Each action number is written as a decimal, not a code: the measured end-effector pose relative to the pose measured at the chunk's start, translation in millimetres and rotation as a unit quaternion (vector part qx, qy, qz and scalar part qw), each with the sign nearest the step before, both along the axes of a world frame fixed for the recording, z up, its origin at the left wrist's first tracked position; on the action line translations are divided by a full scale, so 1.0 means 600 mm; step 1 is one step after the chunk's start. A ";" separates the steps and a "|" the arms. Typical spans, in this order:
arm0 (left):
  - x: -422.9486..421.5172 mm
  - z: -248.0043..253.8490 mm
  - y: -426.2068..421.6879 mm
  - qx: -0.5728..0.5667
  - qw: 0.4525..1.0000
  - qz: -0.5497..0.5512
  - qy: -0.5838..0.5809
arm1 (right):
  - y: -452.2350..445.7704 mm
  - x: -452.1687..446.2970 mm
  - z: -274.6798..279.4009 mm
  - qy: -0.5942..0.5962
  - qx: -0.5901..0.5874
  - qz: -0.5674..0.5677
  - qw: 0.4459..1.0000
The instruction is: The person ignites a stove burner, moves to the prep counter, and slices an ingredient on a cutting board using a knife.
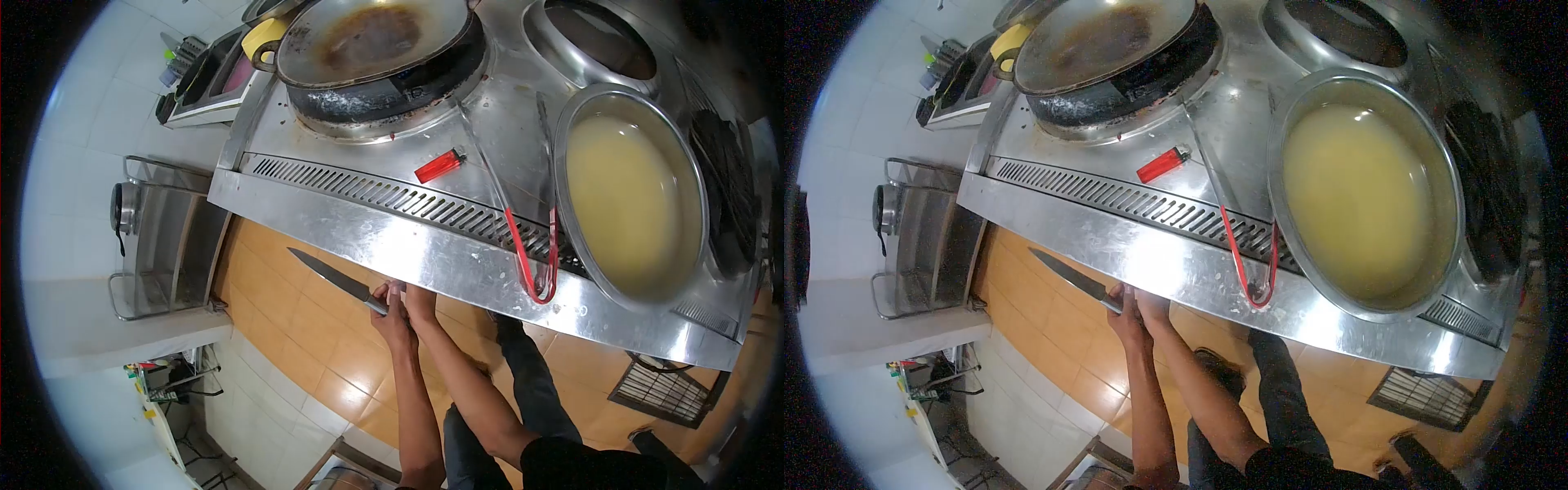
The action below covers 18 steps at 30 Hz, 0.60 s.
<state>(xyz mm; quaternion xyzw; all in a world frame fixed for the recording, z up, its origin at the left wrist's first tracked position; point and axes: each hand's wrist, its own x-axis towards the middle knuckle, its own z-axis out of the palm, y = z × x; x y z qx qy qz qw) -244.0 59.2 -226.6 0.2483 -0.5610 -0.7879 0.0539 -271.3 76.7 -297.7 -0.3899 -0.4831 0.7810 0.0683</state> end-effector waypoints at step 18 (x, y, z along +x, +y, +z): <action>0.000 0.005 -0.004 0.011 0.999 -0.039 0.004 | 0.002 -0.005 0.006 -0.004 0.161 0.055 0.985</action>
